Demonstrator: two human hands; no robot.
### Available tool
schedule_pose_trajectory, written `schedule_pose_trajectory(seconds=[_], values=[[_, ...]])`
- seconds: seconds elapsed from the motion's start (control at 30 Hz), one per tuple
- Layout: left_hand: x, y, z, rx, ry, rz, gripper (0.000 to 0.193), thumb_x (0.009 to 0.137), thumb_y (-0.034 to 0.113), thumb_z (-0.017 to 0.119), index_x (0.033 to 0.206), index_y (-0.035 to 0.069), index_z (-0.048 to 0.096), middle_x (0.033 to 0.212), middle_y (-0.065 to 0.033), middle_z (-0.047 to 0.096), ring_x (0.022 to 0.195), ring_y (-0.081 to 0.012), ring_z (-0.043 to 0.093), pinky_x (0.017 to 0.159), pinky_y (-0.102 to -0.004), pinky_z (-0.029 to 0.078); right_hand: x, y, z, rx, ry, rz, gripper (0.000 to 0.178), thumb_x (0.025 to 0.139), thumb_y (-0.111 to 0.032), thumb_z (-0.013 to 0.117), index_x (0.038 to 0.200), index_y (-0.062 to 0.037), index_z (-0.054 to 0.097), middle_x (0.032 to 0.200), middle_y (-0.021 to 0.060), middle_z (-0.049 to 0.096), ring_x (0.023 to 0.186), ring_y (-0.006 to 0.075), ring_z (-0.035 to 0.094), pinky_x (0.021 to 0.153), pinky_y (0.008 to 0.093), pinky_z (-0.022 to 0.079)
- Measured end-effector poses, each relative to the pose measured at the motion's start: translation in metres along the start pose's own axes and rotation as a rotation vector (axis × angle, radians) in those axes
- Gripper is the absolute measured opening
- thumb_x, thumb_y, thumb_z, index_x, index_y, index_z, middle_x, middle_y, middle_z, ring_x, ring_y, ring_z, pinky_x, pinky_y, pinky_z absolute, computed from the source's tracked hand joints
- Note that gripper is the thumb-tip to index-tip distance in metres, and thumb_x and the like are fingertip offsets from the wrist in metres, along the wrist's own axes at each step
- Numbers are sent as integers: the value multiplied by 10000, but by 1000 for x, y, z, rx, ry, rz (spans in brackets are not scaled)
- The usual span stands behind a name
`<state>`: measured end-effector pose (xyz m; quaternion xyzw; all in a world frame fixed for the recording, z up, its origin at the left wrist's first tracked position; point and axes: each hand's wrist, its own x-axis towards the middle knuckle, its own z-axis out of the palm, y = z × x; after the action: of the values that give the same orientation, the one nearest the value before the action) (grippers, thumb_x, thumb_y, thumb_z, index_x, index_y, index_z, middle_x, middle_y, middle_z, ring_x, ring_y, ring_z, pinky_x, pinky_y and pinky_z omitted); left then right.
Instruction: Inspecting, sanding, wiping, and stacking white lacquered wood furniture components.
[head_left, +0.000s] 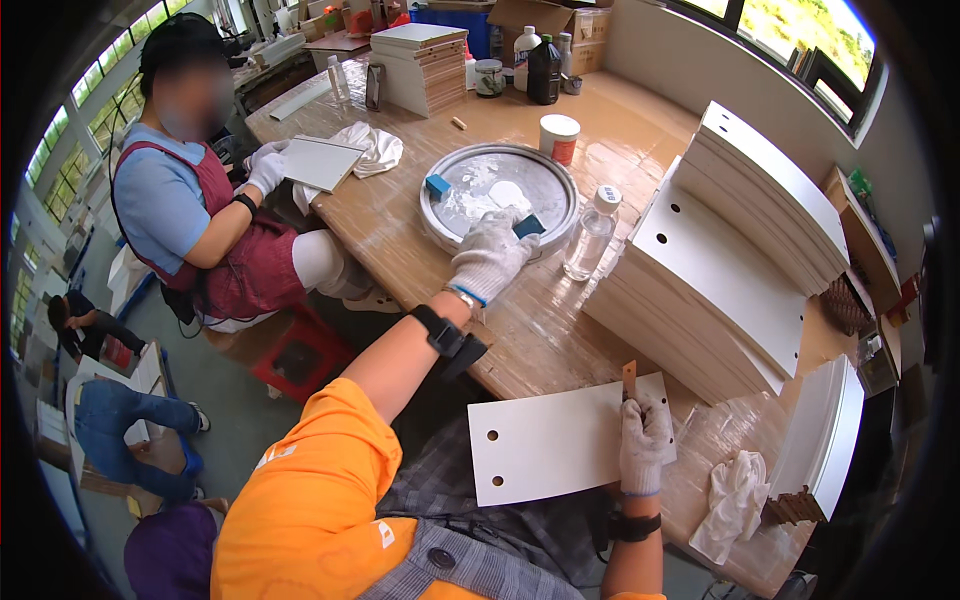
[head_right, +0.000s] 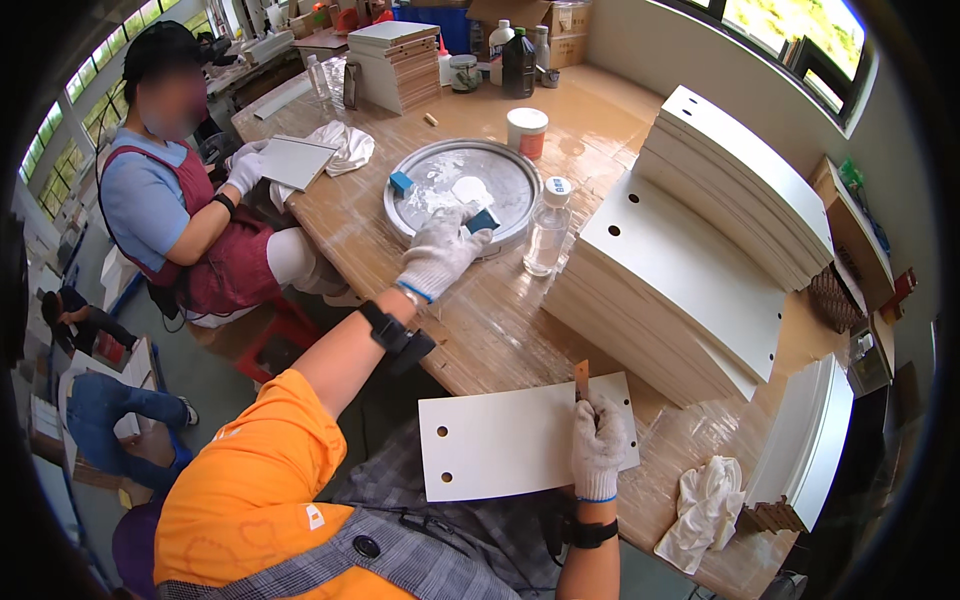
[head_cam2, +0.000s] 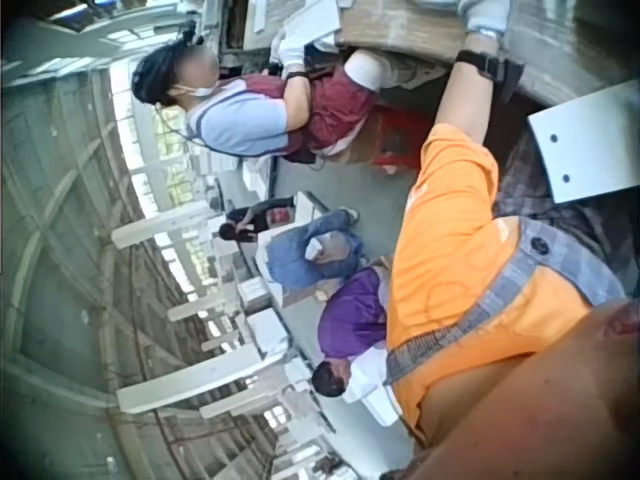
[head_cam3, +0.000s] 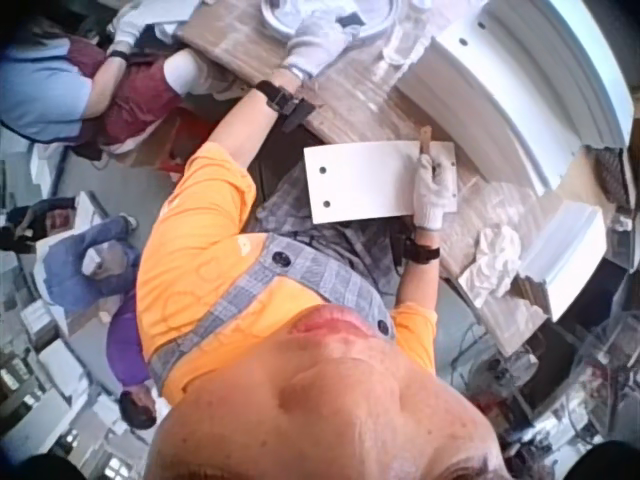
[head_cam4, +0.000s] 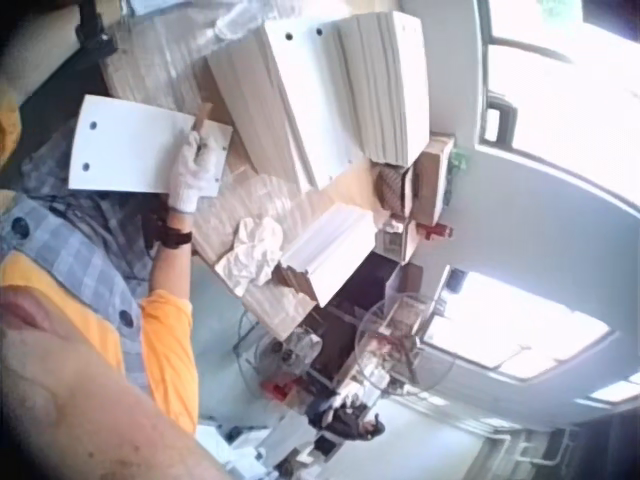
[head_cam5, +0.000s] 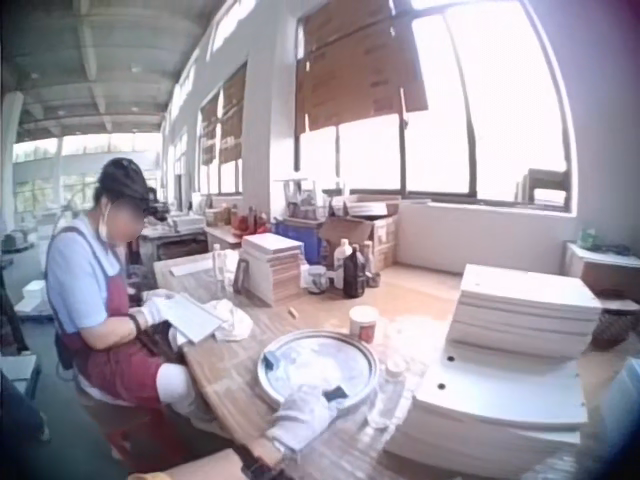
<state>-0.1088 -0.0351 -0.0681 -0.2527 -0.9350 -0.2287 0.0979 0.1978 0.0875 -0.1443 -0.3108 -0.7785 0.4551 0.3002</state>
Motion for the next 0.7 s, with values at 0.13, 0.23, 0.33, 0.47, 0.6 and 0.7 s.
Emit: schedule_pose_trajectory(seconds=[0.13,0.23,0.33,0.47,0.6,0.7], values=[[-57,-32,-25,-974,-102,160,454,818,148,698,1220,62,505,1185,-99,547,1095,-211,546,902,-345,484,-1,3,-6,-6,-33,-42,114,898,-70,555,985,-18,607,749,-37,512,640,37,426,564,202,368],[-89,-56,-36,-1335,-188,156,472,810,65,703,1217,71,463,1232,-77,517,1133,-208,526,891,-344,504,1,-9,-9,-41,-48,66,153,861,-81,598,979,11,624,862,86,633,782,156,585,726,287,477],[-119,-61,-53,-1460,-202,213,515,818,54,691,1265,96,439,1262,-79,508,1102,-211,557,850,-350,532,0,0,-10,71,-25,95,174,876,-81,591,1021,14,608,894,65,630,823,126,573,744,266,471],[-147,-71,-73,-1547,-395,-84,634,807,32,686,1368,121,406,1165,-74,566,907,-189,634,790,-319,546,1,2,-11,62,-44,127,177,878,-87,597,1024,12,610,879,55,615,811,119,563,742,257,465],[-170,-84,-74,-1591,-554,-174,504,826,-8,629,1299,87,485,1129,-74,584,846,-153,613,766,-292,544,6,7,-5,114,-12,112,190,880,-99,607,1035,12,609,850,37,593,777,103,533,710,252,452],[-183,-83,-75,-1395,-431,-191,380,842,-30,586,1212,27,519,1142,-69,583,935,-142,597,792,-285,534,9,2,-4,59,-39,44,190,890,-115,607,1040,2,611,822,4,573,729,72,504,652,225,433]])
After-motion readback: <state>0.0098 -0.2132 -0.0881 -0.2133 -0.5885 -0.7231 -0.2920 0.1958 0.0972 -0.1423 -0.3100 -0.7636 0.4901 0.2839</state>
